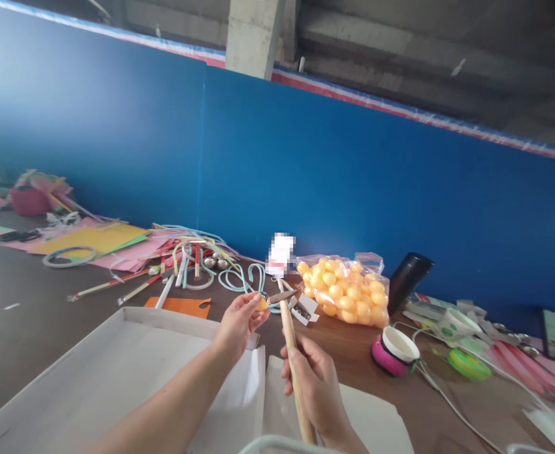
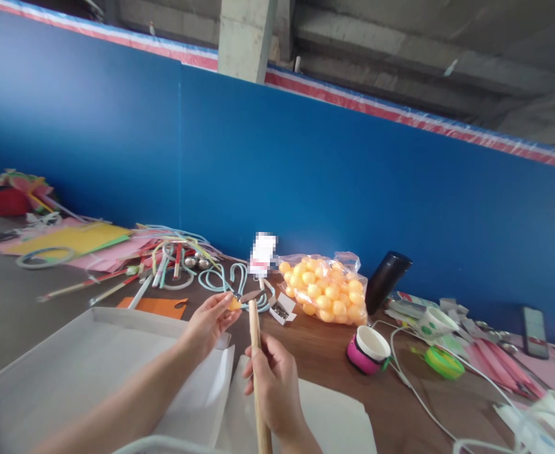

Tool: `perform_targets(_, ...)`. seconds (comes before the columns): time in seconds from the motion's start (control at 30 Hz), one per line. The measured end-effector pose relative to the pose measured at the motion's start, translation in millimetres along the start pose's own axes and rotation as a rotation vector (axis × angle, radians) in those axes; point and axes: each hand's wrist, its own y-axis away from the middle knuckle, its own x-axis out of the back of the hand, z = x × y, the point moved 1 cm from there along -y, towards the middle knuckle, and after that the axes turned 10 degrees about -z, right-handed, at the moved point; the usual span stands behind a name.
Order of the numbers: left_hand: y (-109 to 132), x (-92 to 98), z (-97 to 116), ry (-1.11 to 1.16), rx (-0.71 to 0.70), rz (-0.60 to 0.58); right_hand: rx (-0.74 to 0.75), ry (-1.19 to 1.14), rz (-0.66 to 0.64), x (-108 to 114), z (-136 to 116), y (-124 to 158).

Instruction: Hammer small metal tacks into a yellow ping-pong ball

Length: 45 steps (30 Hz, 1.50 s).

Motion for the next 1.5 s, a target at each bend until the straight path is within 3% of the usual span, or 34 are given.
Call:
perform_targets(0.17,-0.2,1.3,-0.5,0.001,-0.009,-0.018,-0.016,0.014,-0.073,0.4,-0.2,-0.2)
perform_targets(0.5,-1.3,1.1,-0.1,0.040,-0.011,-0.044,0.025,-0.082,0.064,6.8,0.4,-0.2)
perform_targets(0.93,0.0,1.0,-0.2,0.030,-0.019,-0.057,0.024,0.016,-0.021,-3.1,-3.2,4.0)
perform_targets(1.33,0.5,-0.6,0.7,0.008,-0.017,-0.069,0.022,0.047,0.036,-4.7,-0.5,2.7)
perform_targets(1.5,-0.2,0.9,0.1,0.015,-0.023,-0.054,0.020,0.018,-0.004,-3.4,-0.3,2.1)
